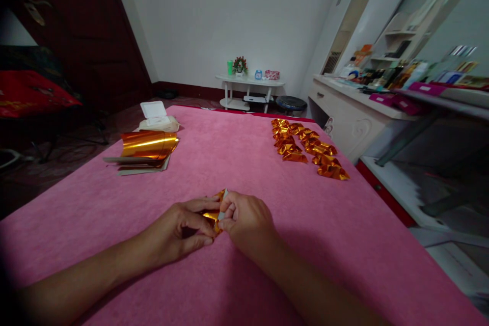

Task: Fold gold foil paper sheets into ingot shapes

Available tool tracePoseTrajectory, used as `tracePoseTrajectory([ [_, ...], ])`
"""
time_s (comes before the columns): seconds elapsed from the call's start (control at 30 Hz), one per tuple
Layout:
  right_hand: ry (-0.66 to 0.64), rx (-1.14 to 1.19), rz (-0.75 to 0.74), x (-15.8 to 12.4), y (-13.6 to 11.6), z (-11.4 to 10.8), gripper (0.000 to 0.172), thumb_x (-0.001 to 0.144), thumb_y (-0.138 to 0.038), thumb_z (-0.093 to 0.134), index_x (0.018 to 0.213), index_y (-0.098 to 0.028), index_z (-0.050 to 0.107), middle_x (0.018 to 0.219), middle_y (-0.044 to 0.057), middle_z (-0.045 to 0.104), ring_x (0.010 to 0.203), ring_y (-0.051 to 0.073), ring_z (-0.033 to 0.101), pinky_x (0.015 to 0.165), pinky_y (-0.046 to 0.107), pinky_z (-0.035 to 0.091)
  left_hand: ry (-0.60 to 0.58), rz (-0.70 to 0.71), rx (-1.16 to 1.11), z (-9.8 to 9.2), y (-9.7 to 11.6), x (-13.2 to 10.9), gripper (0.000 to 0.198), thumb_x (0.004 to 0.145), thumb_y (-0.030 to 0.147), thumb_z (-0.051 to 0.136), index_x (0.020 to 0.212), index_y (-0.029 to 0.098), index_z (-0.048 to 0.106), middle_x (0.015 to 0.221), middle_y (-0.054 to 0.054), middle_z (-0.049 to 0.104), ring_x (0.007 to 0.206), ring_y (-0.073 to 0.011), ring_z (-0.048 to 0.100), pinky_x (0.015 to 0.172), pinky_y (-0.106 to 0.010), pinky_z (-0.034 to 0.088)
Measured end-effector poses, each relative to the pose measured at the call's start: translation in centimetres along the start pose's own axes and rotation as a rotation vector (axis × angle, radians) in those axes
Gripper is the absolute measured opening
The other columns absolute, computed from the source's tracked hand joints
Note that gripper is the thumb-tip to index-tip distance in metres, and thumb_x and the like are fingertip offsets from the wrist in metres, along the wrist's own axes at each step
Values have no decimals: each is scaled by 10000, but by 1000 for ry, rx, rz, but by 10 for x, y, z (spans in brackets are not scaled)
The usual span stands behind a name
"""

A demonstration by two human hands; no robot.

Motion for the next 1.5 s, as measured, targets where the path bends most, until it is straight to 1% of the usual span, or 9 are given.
tracePoseTrajectory([
  [0.17,2,2,-4,-1,-2,0,158,637,-94,549,732,-218,573,620,-53,574,542,83,479,494,196,297,15,-28,-31,-1,0,2,127,788,120,596,779,179,708,1162,-54,610,1076,-186,557,937,-304,432],
  [0.33,-26,20,-6,-1,-3,0,134,642,-104,558,720,-212,569,629,-51,579,530,78,481,481,196,290,28,-92,-75,-3,-7,5,175,850,129,521,820,165,689,903,-40,671,886,-152,618,818,-261,464],
  [0.47,-26,22,-8,-1,-2,1,129,639,-107,563,719,-208,569,622,-49,578,528,79,481,483,195,297,51,-122,-93,-2,-12,5,117,818,122,566,820,148,680,846,-39,664,821,-145,623,778,-247,470],
  [0.8,-30,20,12,-1,-2,0,134,639,-113,569,726,-216,564,625,-50,585,524,83,486,473,193,300,87,-98,-60,0,-9,6,142,774,95,607,793,184,716,993,-46,681,935,-164,623,846,-271,473],
  [1.1,-8,20,20,-1,-3,0,139,632,-110,588,717,-219,570,614,-63,583,519,79,487,483,194,312,98,-101,-4,2,-10,6,163,781,79,576,787,184,701,947,-31,683,890,-151,621,822,-258,465],
  [1.23,-11,65,11,-2,0,2,137,641,-106,583,726,-213,576,603,-64,551,519,75,467,481,189,313,65,-107,-10,-4,-8,6,229,815,52,496,878,168,684,896,-31,677,860,-140,619,817,-254,463],
  [1.37,-76,218,8,-3,0,-5,116,671,-157,615,782,-192,615,593,-60,503,533,78,436,502,186,342,-33,-70,-94,-12,-10,6,238,806,59,515,954,166,666,1001,-50,666,942,-154,605,860,-269,457],
  [1.43,-139,253,-28,-4,-3,-11,42,712,-202,607,725,-174,635,600,-44,506,560,87,445,526,194,357,-75,-52,-127,-15,-14,4,213,773,66,566,930,165,672,1077,-60,647,1024,-174,582,914,-294,438],
  [1.5,-204,217,-84,-6,-5,-15,173,756,-230,570,603,-166,621,599,-26,520,585,98,466,551,205,365,-78,-62,-141,-18,-18,3,173,747,75,606,879,164,676,1127,-63,629,1084,-188,557,951,-317,420],
])
Point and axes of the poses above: each hand's wrist, its own x-axis towards the middle knuckle, its own z-axis out of the palm, y = z × x, the point moved 2 cm from there along x, towards the middle knuckle
